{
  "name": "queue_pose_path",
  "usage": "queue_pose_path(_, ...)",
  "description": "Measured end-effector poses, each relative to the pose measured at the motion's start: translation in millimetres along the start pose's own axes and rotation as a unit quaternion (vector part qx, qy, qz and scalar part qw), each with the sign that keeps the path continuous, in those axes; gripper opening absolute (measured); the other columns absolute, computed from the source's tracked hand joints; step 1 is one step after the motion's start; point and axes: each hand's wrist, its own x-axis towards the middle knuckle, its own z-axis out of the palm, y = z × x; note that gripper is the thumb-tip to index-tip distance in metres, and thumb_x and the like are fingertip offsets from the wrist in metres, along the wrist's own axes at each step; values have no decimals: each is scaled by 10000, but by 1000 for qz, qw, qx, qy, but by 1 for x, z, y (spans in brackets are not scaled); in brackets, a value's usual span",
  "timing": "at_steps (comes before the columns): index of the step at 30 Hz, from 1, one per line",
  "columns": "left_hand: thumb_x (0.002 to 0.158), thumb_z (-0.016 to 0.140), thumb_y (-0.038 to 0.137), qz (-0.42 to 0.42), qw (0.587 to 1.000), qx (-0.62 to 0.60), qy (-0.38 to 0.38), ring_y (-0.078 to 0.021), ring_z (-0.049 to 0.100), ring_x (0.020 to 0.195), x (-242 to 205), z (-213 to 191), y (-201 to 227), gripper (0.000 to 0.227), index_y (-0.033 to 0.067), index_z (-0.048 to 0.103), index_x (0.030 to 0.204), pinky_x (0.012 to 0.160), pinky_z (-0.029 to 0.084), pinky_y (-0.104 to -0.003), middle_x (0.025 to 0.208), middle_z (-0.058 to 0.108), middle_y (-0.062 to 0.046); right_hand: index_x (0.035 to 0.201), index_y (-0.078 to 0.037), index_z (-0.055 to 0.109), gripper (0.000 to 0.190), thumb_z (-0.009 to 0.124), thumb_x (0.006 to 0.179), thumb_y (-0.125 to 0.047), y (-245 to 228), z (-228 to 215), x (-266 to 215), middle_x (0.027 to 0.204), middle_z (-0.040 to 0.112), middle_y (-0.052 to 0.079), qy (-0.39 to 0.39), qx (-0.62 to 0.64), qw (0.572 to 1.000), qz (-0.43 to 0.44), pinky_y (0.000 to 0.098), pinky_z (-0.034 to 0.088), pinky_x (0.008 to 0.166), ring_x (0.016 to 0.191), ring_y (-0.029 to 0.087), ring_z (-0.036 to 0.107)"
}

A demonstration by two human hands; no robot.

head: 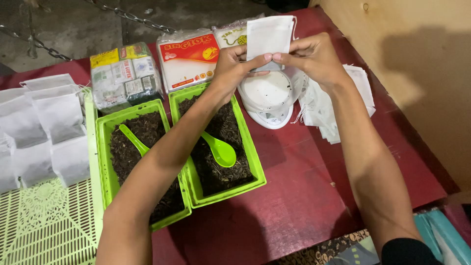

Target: Filling small filter bags with loose tea leaves using a plastic spoon

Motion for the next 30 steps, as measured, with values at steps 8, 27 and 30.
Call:
queue_pose_path(8, 704, 887, 110, 4, 1000, -11, -3, -289, 791, 921, 5, -2, -8, 387, -45, 761, 1035, 784, 726, -365, 1078, 788, -221, 935, -108, 758, 102, 823, 960, -181, 11, -6, 3, 895, 747, 15, 74, 41, 996, 7, 157, 572, 759, 801, 57, 674)
queue_pose_path(27, 834, 798, 214, -28, 991, 123, -47, -208, 756, 988, 2, -5, 2, 360, 13, 738, 1125, 830, 646, -223, 1134, 780, -151, 1195, -34, 717, 384, 816, 851, -173, -26, -2, -6, 1147, 762, 154, -31, -57, 995, 78, 287, 679, 756, 935, 203, 768)
queue_pose_path(30, 803, 826, 135, -17, 997, 56, -52, -249, 797, 876, 0, 1, 4, 265, -47, 746, 979, 809, 694, -243, 1014, 778, -204, 1168, -26, 703, 348, 822, 857, -127, -22, -7, -5, 1126, 760, 139, -32, -52, 996, 71, 285, 677, 765, 958, 211, 767)
